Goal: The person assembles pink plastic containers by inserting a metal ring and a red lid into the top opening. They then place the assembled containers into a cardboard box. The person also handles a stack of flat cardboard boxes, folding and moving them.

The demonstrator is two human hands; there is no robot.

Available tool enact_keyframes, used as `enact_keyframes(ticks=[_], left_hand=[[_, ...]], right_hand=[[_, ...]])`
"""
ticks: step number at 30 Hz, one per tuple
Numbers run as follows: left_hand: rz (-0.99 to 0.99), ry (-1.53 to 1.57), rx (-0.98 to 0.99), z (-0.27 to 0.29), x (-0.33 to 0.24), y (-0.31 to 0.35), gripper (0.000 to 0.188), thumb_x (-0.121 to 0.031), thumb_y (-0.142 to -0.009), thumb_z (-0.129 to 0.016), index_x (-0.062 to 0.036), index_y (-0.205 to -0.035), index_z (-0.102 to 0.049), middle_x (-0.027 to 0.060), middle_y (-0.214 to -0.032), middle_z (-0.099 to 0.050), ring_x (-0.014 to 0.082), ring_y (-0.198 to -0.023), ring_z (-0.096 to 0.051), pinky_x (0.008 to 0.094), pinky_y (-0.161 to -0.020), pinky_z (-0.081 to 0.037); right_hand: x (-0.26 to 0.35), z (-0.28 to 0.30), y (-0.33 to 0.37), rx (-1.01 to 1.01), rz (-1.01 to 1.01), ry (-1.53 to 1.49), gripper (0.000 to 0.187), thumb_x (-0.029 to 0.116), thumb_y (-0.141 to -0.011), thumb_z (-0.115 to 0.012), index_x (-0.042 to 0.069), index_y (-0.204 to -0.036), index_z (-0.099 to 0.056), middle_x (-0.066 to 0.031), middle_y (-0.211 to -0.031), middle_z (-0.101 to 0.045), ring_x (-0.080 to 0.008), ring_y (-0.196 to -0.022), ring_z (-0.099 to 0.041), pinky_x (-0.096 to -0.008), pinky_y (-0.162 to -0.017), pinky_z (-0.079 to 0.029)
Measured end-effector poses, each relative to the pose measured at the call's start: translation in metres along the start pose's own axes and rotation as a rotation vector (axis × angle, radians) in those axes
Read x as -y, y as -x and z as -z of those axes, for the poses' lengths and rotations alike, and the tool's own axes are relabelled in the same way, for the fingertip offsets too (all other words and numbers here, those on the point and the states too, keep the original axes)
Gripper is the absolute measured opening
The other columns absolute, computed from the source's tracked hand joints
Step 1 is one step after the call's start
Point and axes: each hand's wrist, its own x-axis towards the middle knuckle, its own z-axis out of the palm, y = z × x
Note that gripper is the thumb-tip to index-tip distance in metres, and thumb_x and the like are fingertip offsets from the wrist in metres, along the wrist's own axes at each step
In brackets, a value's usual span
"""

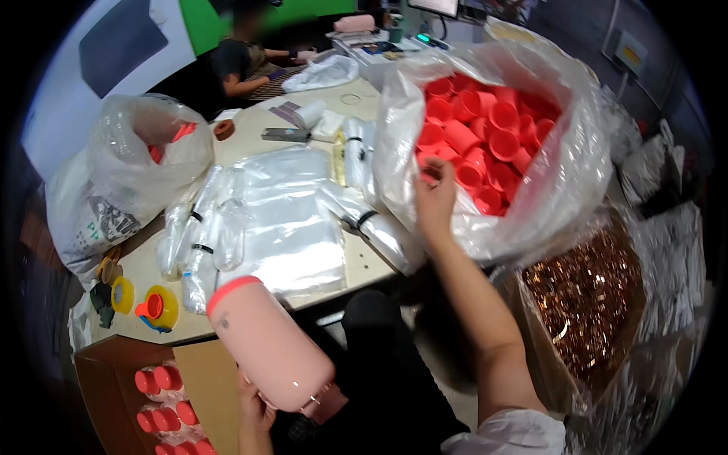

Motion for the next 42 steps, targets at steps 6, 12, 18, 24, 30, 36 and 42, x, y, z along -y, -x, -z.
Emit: enact_keyframes(ticks=[6, 12, 18, 24, 30, 36, 42], left_hand=[[0.083, 0.201, 0.155, 0.026, 0.039, -0.018, 0.033, 0.004, -0.095, -0.047, -0.0064, -0.127, -0.048, 0.0024, -0.081, -0.056, 0.0069, -0.051, -0.046, 0.0199, -0.044, -0.042], [-0.032, 0.29, 0.154, 0.009, 0.028, -0.033, 0.025, -0.004, -0.101, -0.047, -0.0115, -0.125, -0.047, 0.0011, -0.08, -0.054, 0.0072, -0.05, -0.042, 0.0221, -0.042, -0.036], [0.011, 0.311, -0.1, -0.048, 0.007, -0.047, 0.036, -0.012, -0.105, -0.045, -0.0138, -0.14, -0.042, 0.0016, -0.092, -0.056, 0.008, -0.065, -0.049, 0.0219, -0.061, -0.047], [0.032, 0.513, 0.16, -0.027, 0.004, -0.036, 0.03, -0.009, -0.105, -0.041, -0.0094, -0.135, -0.044, 0.0014, -0.084, -0.051, 0.0063, -0.059, -0.044, 0.0183, -0.054, -0.044], [-0.052, 0.214, 0.09, 0.046, -0.021, 0.006, 0.034, -0.009, -0.105, -0.045, -0.0125, -0.138, -0.044, -0.0026, -0.083, -0.049, 0.0029, -0.054, -0.038, 0.0169, -0.045, -0.031], [-0.051, -0.218, 0.051, 0.043, 0.004, 0.025, 0.041, -0.003, -0.1, -0.051, -0.0157, -0.139, -0.048, 0.0006, -0.088, -0.057, 0.0084, -0.057, -0.044, 0.0239, -0.05, -0.038], [-0.458, -1.115, 0.418, 0.023, 0.01, 0.059, 0.042, -0.004, -0.09, -0.066, -0.0078, -0.132, -0.059, 0.0171, -0.13, -0.063, 0.0339, -0.104, -0.069, 0.0367, -0.086, -0.055]], right_hand=[[-0.176, 0.011, -0.101, -0.038, -0.301, 0.825, 0.063, 0.029, -0.08, -0.078, 0.011, -0.135, -0.054, -0.0238, -0.132, -0.048, -0.0429, -0.12, -0.051, -0.0443, -0.105, -0.042], [-0.143, 0.0, -0.074, -0.196, -0.297, 0.703, 0.057, 0.042, -0.083, -0.076, 0.013, -0.13, -0.06, -0.0232, -0.133, -0.051, -0.044, -0.118, -0.051, -0.0473, -0.106, -0.04], [-0.035, 0.035, -0.004, -0.303, -0.042, 0.07, 0.048, 0.032, -0.095, -0.064, 0.002, -0.132, -0.054, -0.018, -0.126, -0.055, -0.0303, -0.118, -0.053, -0.0397, -0.101, -0.044], [0.072, 0.019, 0.21, 0.299, 0.593, 0.039, 0.076, 0.05, -0.083, -0.076, 0.01, -0.139, -0.043, -0.0219, -0.132, -0.049, -0.0366, -0.118, -0.055, -0.048, -0.095, -0.051], [0.097, 0.045, 0.321, 0.641, 0.405, -0.145, 0.075, 0.016, -0.07, -0.091, 0.012, -0.125, -0.041, -0.0207, -0.126, -0.046, -0.0348, -0.113, -0.054, -0.0406, -0.089, -0.051], [0.078, 0.109, 0.353, 1.032, 0.199, -0.082, 0.045, 0.01, -0.071, -0.084, 0.008, -0.107, -0.057, -0.0139, -0.104, -0.061, -0.0335, -0.098, -0.061, -0.0407, -0.075, -0.051], [0.097, 0.109, 0.255, 0.671, -0.374, 0.101, 0.017, 0.016, -0.093, -0.064, 0.001, -0.101, -0.062, -0.014, -0.102, -0.066, -0.027, -0.096, -0.065, -0.0353, -0.088, -0.051]])
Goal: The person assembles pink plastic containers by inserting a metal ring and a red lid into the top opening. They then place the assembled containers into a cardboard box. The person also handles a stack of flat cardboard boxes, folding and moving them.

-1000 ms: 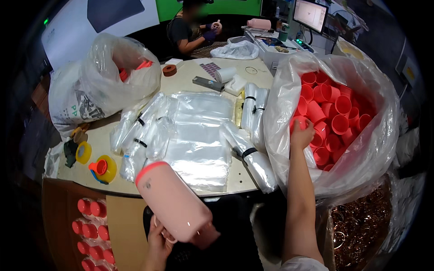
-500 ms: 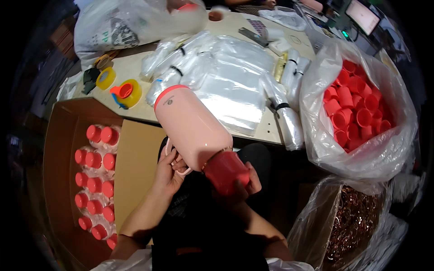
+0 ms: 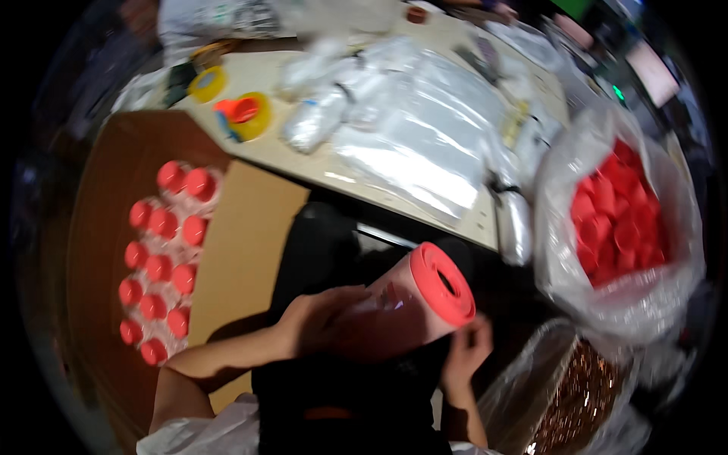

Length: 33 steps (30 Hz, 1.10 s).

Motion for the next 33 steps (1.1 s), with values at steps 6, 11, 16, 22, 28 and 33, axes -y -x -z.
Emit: enact_keyframes(ticks=[6, 11, 16, 22, 28, 33], left_hand=[[-0.363, -0.079, 0.128, -0.012, 0.02, -0.082, 0.021, -0.005, -0.082, -0.072, -0.0057, -0.102, -0.069, 0.0116, -0.108, -0.071, 0.0294, -0.093, -0.069, 0.0338, -0.074, -0.056], [-0.392, -0.285, -0.196, -0.024, 0.039, -0.225, 0.008, -0.006, -0.078, -0.073, -0.0044, -0.082, -0.066, 0.0099, -0.078, -0.063, 0.0321, -0.079, -0.06, 0.0405, -0.077, -0.048], [-0.185, -0.458, -0.215, -0.04, 0.096, -0.296, 0.019, -0.021, -0.086, -0.068, -0.003, -0.079, -0.069, 0.0156, -0.085, -0.065, 0.0355, -0.09, -0.062, 0.0452, -0.079, -0.049], [0.0, -0.342, -0.015, -0.027, 0.083, -0.304, 0.024, -0.024, -0.093, -0.059, -0.0044, -0.087, -0.072, 0.0156, -0.091, -0.07, 0.0346, -0.086, -0.066, 0.0426, -0.08, -0.051], [0.211, 0.692, -0.311, -0.004, 0.071, -0.321, 0.024, -0.016, -0.099, -0.05, -0.0007, -0.086, -0.063, 0.013, -0.088, -0.072, 0.0172, -0.077, -0.067, 0.0266, -0.062, -0.052], [0.12, 0.596, 0.038, -0.048, -0.009, -0.24, 0.029, -0.021, -0.101, -0.053, 0.0022, -0.089, -0.065, 0.0131, -0.089, -0.07, 0.0173, -0.082, -0.068, 0.0292, -0.082, -0.054]], right_hand=[[0.006, 0.037, -0.095, 0.631, -0.106, -0.515, 0.068, 0.035, -0.09, -0.07, 0.0, -0.143, -0.045, -0.0161, -0.137, -0.058, -0.0233, -0.124, -0.056, -0.0355, -0.107, -0.042], [0.019, 0.012, -0.123, 0.777, 0.024, -0.366, 0.055, 0.017, -0.081, -0.068, -0.002, -0.132, -0.058, -0.0135, -0.129, -0.062, -0.0196, -0.119, -0.058, -0.0343, -0.105, -0.043], [0.026, 0.001, -0.146, 0.791, -0.086, -0.349, 0.028, 0.006, -0.082, -0.063, -0.004, -0.107, -0.069, -0.0102, -0.104, -0.07, -0.0172, -0.095, -0.065, -0.0304, -0.089, -0.05], [0.012, -0.021, -0.186, 0.879, -0.255, -0.347, 0.015, 0.01, -0.091, -0.063, -0.004, -0.088, -0.069, -0.0074, -0.077, -0.069, -0.0121, -0.072, -0.064, -0.0271, -0.068, -0.051], [0.012, -0.042, -0.179, 0.551, -0.327, -0.446, 0.01, 0.004, -0.091, -0.068, -0.001, -0.087, -0.061, -0.007, -0.073, -0.066, -0.0126, -0.068, -0.063, -0.0261, -0.063, -0.05], [-0.021, -0.049, -0.181, 0.203, -0.234, -0.564, 0.007, 0.002, -0.093, -0.063, -0.003, -0.089, -0.063, -0.0111, -0.085, -0.07, -0.0155, -0.077, -0.067, -0.0268, -0.073, -0.055]])
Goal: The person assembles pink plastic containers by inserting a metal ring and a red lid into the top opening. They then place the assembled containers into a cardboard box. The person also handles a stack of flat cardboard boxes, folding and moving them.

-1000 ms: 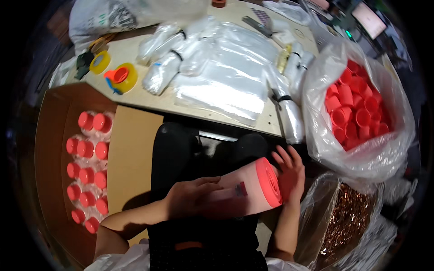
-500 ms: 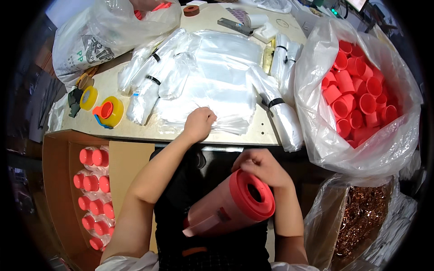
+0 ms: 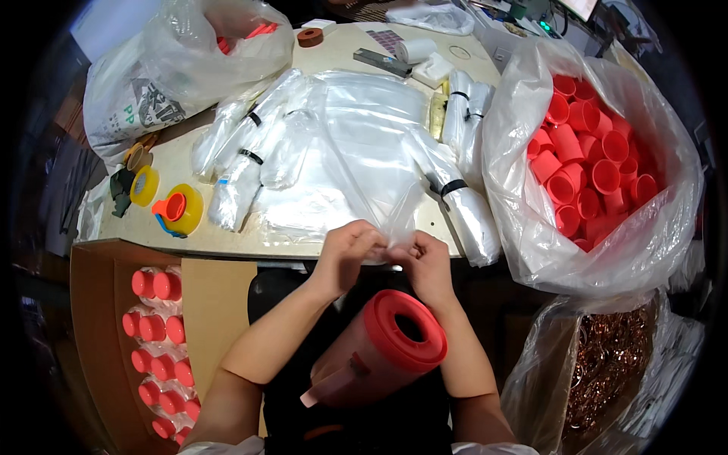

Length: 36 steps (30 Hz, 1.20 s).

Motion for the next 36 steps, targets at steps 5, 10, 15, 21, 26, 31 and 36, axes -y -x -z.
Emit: enact_keyframes(ticks=[5, 10, 15, 21, 26, 31, 36], left_hand=[[-0.203, -0.043, 0.0, 0.01, 0.02, 0.023, 0.027, -0.021, -0.103, -0.053, -0.0019, -0.087, -0.063, 0.0035, -0.083, -0.065, 0.0123, -0.078, -0.062, 0.0268, -0.075, -0.05], [0.014, 0.596, -0.149, 0.019, 0.0, 0.046, 0.019, -0.02, -0.105, -0.051, -0.0035, -0.097, -0.058, 0.0013, -0.081, -0.057, 0.0089, -0.076, -0.055, 0.0273, -0.07, -0.047], [-0.115, -0.281, 0.156, 0.05, 0.026, 0.057, 0.018, 0.007, -0.088, -0.062, -0.0018, -0.103, -0.057, -0.0024, -0.08, -0.057, 0.0056, -0.072, -0.053, 0.0219, -0.06, -0.041], [-0.216, -0.335, -0.06, 0.035, -0.029, 0.129, 0.048, -0.01, -0.081, -0.078, -0.0031, -0.12, -0.051, 0.0071, -0.089, -0.056, 0.0203, -0.078, -0.058, 0.0321, -0.067, -0.047], [-0.364, -0.685, -0.277, 0.058, 0.001, 0.244, 0.063, -0.019, -0.078, -0.08, -0.003, -0.128, -0.047, 0.0155, -0.097, -0.059, 0.0373, -0.086, -0.064, 0.0438, -0.068, -0.052], [0.0, -0.714, -0.786, 0.057, 0.087, 0.314, 0.02, -0.022, -0.089, -0.061, -0.006, -0.099, -0.055, 0.0155, -0.085, -0.055, 0.0417, -0.077, -0.059, 0.0498, -0.066, -0.047], [-0.211, -0.856, -1.152, 0.132, 0.051, 0.342, 0.025, -0.016, -0.091, -0.058, -0.0026, -0.112, -0.062, 0.0161, -0.083, -0.058, 0.0325, -0.079, -0.06, 0.0439, -0.069, -0.046]], right_hand=[[0.033, -0.012, 0.018, 0.191, 0.008, 0.209, 0.014, 0.0, -0.089, -0.068, -0.006, -0.102, -0.069, -0.0081, -0.093, -0.072, -0.0139, -0.085, -0.065, -0.0286, -0.078, -0.053], [-0.014, 0.036, 0.021, -0.254, 0.46, 0.396, 0.005, 0.0, -0.09, -0.068, 0.0, -0.095, -0.067, -0.0057, -0.09, -0.069, -0.0147, -0.083, -0.064, -0.0294, -0.074, -0.053], [-0.019, 0.071, 0.044, -0.441, -0.11, -0.807, 0.007, 0.007, -0.098, -0.058, 0.008, -0.092, -0.054, -0.0008, -0.085, -0.062, -0.0103, -0.07, -0.061, -0.025, -0.055, -0.052], [-0.043, -0.009, 0.143, -0.497, 0.455, 0.34, 0.026, 0.02, -0.099, -0.055, 0.002, -0.082, -0.046, -0.0055, -0.085, -0.045, -0.0168, -0.077, -0.044, -0.0284, -0.071, -0.039], [-0.088, -0.05, 0.219, -0.005, 0.369, 0.395, 0.035, 0.007, -0.088, -0.071, -0.002, -0.118, -0.056, -0.0116, -0.103, -0.058, -0.0219, -0.1, -0.058, -0.034, -0.086, -0.048], [-0.098, -0.081, 0.223, 0.608, -0.195, 0.283, 0.071, 0.012, -0.074, -0.087, 0.0, -0.133, -0.049, -0.0137, -0.118, -0.062, -0.0223, -0.113, -0.059, -0.037, -0.094, -0.05], [-0.039, -0.186, 0.177, 0.692, 0.329, 0.432, 0.08, 0.019, -0.066, -0.094, 0.002, -0.132, -0.051, -0.015, -0.113, -0.064, -0.0283, -0.098, -0.065, -0.0395, -0.083, -0.054]])
